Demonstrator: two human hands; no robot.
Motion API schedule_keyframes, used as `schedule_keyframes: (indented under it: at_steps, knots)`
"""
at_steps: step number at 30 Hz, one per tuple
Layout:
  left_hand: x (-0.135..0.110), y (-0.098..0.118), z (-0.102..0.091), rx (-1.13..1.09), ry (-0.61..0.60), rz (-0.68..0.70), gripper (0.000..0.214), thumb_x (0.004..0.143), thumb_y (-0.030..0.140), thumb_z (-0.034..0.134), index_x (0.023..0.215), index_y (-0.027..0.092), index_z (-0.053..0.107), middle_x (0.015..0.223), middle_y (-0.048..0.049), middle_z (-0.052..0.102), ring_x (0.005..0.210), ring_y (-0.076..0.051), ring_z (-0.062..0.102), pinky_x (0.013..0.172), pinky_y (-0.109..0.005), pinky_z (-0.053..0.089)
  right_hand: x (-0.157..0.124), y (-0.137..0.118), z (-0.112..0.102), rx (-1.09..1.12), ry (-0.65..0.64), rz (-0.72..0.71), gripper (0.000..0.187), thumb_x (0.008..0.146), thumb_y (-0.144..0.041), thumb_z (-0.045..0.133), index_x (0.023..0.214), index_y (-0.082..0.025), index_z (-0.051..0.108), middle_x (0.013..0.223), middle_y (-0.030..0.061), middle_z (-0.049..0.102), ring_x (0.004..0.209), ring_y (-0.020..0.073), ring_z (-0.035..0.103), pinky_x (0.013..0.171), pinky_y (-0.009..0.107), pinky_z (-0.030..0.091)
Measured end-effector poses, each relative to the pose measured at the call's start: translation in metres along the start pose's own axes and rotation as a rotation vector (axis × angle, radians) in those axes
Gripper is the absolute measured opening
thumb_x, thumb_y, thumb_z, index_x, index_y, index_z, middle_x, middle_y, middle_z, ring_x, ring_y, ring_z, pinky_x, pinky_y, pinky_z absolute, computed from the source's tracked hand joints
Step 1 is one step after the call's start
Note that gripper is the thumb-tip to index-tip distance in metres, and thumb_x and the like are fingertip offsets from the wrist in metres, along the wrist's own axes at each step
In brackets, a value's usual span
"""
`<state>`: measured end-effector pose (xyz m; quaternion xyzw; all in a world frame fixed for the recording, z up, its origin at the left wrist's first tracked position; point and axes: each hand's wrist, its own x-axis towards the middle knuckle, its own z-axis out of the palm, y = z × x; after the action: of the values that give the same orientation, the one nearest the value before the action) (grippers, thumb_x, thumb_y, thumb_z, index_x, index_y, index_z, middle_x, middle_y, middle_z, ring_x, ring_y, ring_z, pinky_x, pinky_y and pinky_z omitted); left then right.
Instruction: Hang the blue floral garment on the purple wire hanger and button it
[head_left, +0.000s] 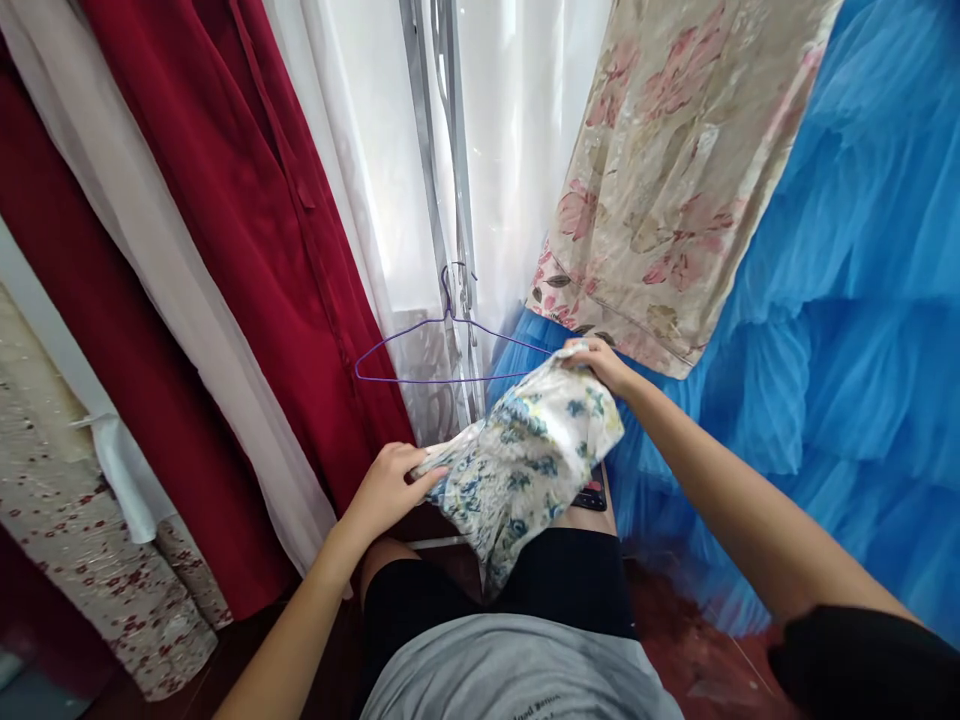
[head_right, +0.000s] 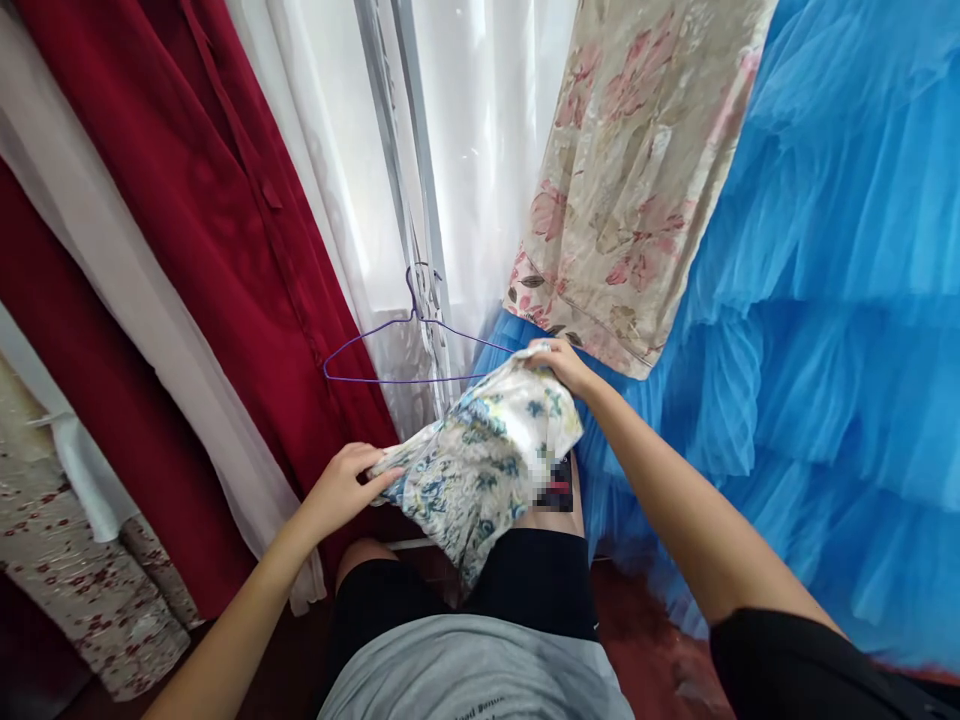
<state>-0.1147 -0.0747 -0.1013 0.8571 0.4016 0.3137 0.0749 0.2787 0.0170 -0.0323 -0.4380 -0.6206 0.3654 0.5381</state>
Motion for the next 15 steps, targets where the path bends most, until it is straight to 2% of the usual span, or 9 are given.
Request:
schedule_keyframes:
  at_steps: [3, 5, 8, 10, 12, 13, 15]
  knots:
    - [0.023, 0.032, -0.012, -0.008, 0.068, 0.108, 0.027, 0.09, 0.035, 0.06, 0.067, 0.023, 0.058, 0.064, -0.0022, 0.055, 0.071, -0.021, 0.051, 0.08, -0.035, 0.039, 0.046, 0.007, 0.006, 0.004, 0.125, 0.039, 0.016, 0.059, -0.028, 0.066, 0.053, -0.02, 0.055, 0.059, -0.0015, 0.056, 0.067, 0.0161, 0.052, 0.065, 0.027, 0.043]
    - [0.034, 0.048, -0.012, -0.027, 0.075, 0.147, 0.008, 0.086, 0.025, 0.06, 0.079, 0.025, 0.065, 0.071, -0.0035, 0.06, 0.075, -0.024, 0.054, 0.08, -0.036, 0.04, 0.069, 0.007, 0.011, 0.0, 0.119, 0.097, 0.016, 0.064, -0.028, 0.065, 0.055, -0.021, 0.055, 0.056, -0.0009, 0.055, 0.063, 0.017, 0.052, 0.064, 0.028, 0.045]
    - [0.04, 0.057, -0.011, -0.014, 0.067, 0.176, 0.024, 0.077, 0.014, 0.056, 0.094, 0.025, 0.068, 0.079, -0.0042, 0.064, 0.08, -0.026, 0.056, 0.084, -0.037, 0.041, 0.092, -0.001, 0.027, -0.009, 0.021, 0.225, 0.017, 0.068, -0.03, 0.069, 0.06, -0.021, 0.057, 0.051, 0.0006, 0.055, 0.055, 0.0196, 0.053, 0.058, 0.032, 0.047]
    - [0.037, 0.053, -0.014, 0.001, 0.057, 0.165, 0.023, 0.076, 0.013, 0.055, 0.09, 0.025, 0.069, 0.076, -0.0038, 0.063, 0.078, -0.025, 0.055, 0.085, -0.038, 0.04, 0.099, -0.008, 0.043, -0.016, -0.078, 0.297, 0.018, 0.068, -0.029, 0.073, 0.063, -0.02, 0.059, 0.052, 0.0023, 0.058, 0.052, 0.0209, 0.056, 0.056, 0.034, 0.049]
    - [0.031, 0.04, -0.021, 0.0, 0.05, 0.132, 0.02, 0.077, 0.013, 0.053, 0.083, 0.024, 0.068, 0.075, -0.0039, 0.063, 0.077, -0.025, 0.055, 0.085, -0.038, 0.04, 0.101, -0.016, 0.06, -0.015, -0.184, 0.342, 0.016, 0.069, -0.027, 0.075, 0.066, -0.018, 0.062, 0.059, 0.0056, 0.065, 0.055, 0.023, 0.062, 0.057, 0.035, 0.051]
    - [0.027, 0.029, -0.025, 0.004, 0.057, 0.11, 0.019, 0.079, 0.014, 0.052, 0.081, 0.024, 0.068, 0.076, -0.0044, 0.064, 0.079, -0.025, 0.056, 0.086, -0.039, 0.04, 0.099, -0.02, 0.068, -0.014, -0.233, 0.352, 0.014, 0.069, -0.027, 0.075, 0.068, -0.017, 0.064, 0.064, 0.0076, 0.069, 0.058, 0.0242, 0.065, 0.059, 0.035, 0.052]
    - [0.021, 0.002, -0.035, 0.038, 0.104, 0.055, 0.02, 0.081, 0.017, 0.051, 0.08, 0.024, 0.069, 0.084, -0.0061, 0.067, 0.086, -0.026, 0.058, 0.091, -0.041, 0.04, 0.094, -0.027, 0.076, -0.028, -0.233, 0.287, 0.013, 0.074, -0.025, 0.071, 0.072, -0.013, 0.067, 0.071, 0.0114, 0.073, 0.063, 0.0245, 0.069, 0.064, 0.034, 0.054]
